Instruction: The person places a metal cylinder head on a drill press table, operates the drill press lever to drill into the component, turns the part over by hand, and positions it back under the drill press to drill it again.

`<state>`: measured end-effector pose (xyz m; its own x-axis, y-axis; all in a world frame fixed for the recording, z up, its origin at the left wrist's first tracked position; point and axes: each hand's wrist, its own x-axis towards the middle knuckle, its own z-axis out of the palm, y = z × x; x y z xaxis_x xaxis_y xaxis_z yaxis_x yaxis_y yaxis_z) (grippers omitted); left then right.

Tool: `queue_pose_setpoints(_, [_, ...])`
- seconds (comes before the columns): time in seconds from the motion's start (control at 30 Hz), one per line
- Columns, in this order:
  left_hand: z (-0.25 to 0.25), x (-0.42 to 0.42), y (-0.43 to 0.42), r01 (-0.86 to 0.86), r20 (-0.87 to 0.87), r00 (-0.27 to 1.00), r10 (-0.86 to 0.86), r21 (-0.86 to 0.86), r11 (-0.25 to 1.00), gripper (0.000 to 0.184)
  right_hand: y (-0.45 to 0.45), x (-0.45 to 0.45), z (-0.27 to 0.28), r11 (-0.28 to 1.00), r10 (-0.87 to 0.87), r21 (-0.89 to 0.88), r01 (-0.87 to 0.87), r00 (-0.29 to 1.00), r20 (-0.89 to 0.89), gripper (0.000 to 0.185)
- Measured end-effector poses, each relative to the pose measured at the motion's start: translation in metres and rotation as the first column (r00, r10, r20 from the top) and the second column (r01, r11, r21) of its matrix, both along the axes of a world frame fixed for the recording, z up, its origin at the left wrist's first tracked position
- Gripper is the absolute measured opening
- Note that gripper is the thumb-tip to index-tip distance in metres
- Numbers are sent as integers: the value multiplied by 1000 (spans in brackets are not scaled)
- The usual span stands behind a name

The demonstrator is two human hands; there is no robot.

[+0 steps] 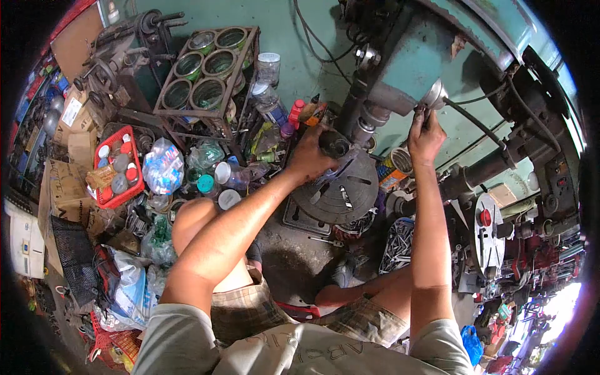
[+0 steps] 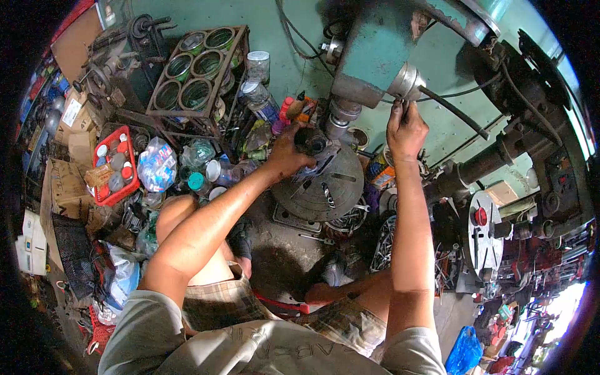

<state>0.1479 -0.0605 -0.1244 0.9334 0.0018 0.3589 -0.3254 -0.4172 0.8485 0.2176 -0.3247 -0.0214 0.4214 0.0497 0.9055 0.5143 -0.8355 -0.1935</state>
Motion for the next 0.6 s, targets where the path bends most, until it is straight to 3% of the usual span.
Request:
queue_pose_setpoints(0.43, [2,-2,-1,-39,84,996,38,14,999,76,0,1,0,1000,5,13,-5,1000,4,14])
queue_pose_setpoints(0.5, [6,-2,2,64,-74,995,-65,-18,998,88,1,0,0,1000,15,10,-15,1000,17,14])
queue_pose_setpoints(0.53, [4,-2,1,64,-74,995,-65,-18,998,88,1,1,0,1000,26,8,-26,999,30,14])
queue_pose_setpoints(0.6, [0,-4,-2,-42,80,996,42,1,999,77,0,2,-1,1000,9,3,-9,1000,28,14])
